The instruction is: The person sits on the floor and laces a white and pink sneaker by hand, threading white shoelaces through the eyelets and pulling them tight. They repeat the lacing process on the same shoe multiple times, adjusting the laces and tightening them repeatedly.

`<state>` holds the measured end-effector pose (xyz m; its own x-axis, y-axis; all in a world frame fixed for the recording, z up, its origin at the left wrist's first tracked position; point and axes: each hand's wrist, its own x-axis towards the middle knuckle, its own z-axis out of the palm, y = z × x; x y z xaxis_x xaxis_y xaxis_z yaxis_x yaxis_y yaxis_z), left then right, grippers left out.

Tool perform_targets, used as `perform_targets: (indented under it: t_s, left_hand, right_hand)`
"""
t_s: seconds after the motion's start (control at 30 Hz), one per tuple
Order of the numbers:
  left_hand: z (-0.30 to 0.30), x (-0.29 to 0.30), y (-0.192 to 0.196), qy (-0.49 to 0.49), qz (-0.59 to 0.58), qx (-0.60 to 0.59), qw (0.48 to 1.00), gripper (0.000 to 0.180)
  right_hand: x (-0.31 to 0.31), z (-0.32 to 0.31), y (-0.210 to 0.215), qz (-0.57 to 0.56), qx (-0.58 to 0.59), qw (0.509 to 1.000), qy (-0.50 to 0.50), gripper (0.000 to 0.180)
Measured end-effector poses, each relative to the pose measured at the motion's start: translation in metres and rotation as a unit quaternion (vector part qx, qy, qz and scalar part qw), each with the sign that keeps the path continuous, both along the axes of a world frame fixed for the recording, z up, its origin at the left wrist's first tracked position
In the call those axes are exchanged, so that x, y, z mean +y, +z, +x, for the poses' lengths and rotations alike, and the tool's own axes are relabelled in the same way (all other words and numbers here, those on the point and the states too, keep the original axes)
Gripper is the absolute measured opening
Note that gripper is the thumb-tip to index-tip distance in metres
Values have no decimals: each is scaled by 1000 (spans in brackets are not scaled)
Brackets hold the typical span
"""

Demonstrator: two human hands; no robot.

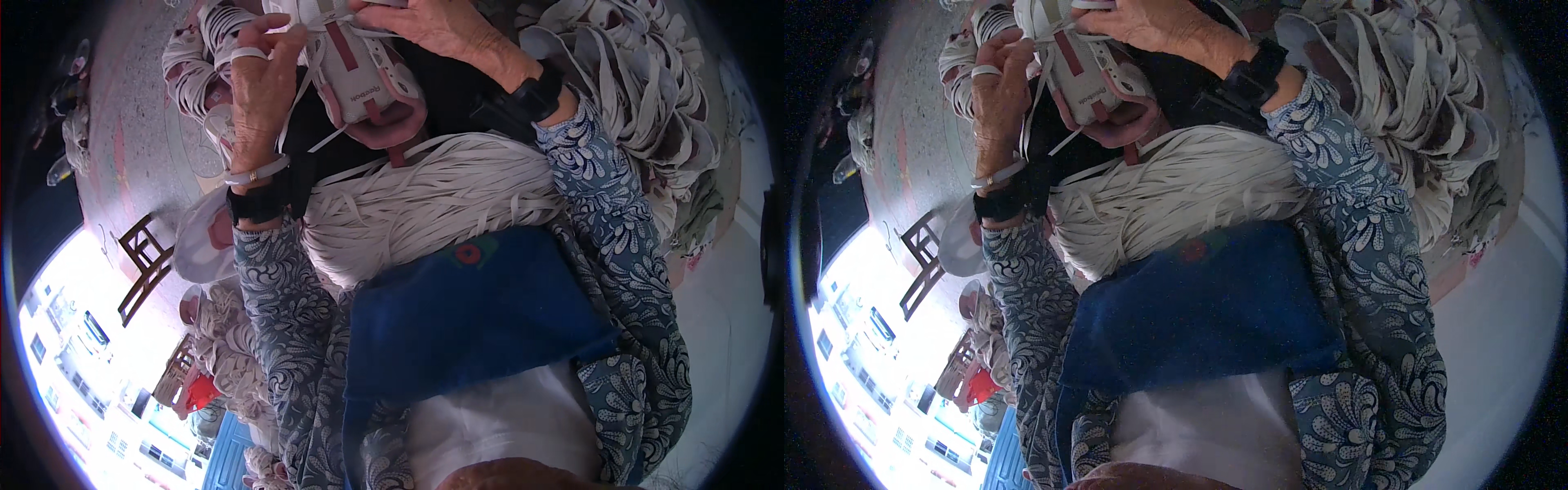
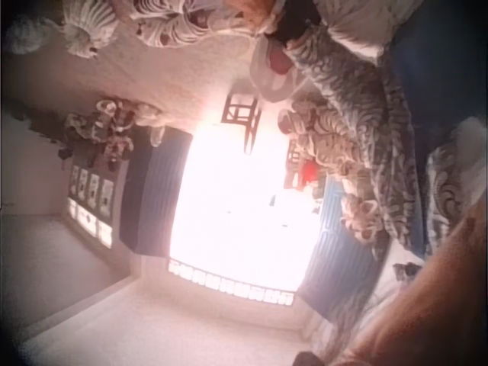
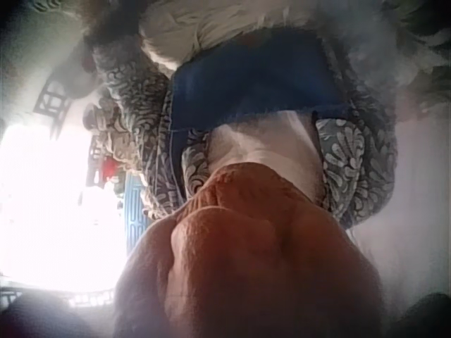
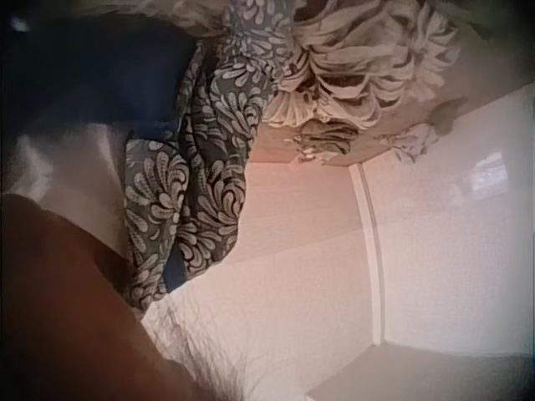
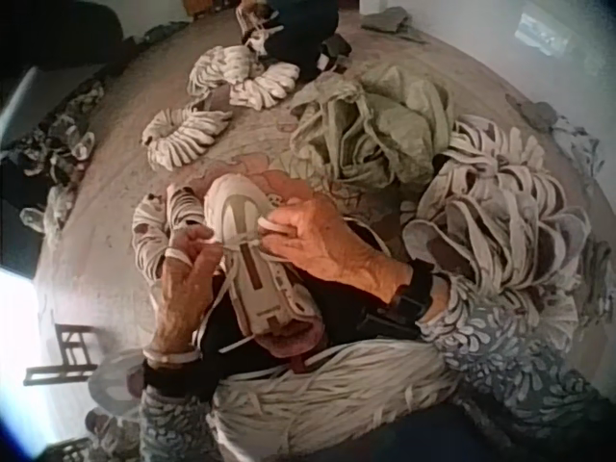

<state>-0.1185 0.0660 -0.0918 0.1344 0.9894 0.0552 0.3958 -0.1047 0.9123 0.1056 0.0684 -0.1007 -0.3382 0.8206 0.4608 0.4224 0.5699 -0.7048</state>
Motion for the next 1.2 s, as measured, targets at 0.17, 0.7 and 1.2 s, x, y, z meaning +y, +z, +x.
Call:
perform_targets:
  t_s: [0.17, 0.7, 1.2]
  left_hand:
    - [7, 0, 6, -40, 37, 88, 995, 29]
    - [0, 10, -4, -63, 34, 114, 991, 29]
    - [7, 8, 17, -108, 53, 207, 971, 23]
  right_hand:
    - [-10, -12, 8, 36, -12, 997, -71, 23]
    - [-12, -20, -5, 128, -53, 985, -99, 11]
    - [13, -1, 12, -215, -35, 976, -24, 27]
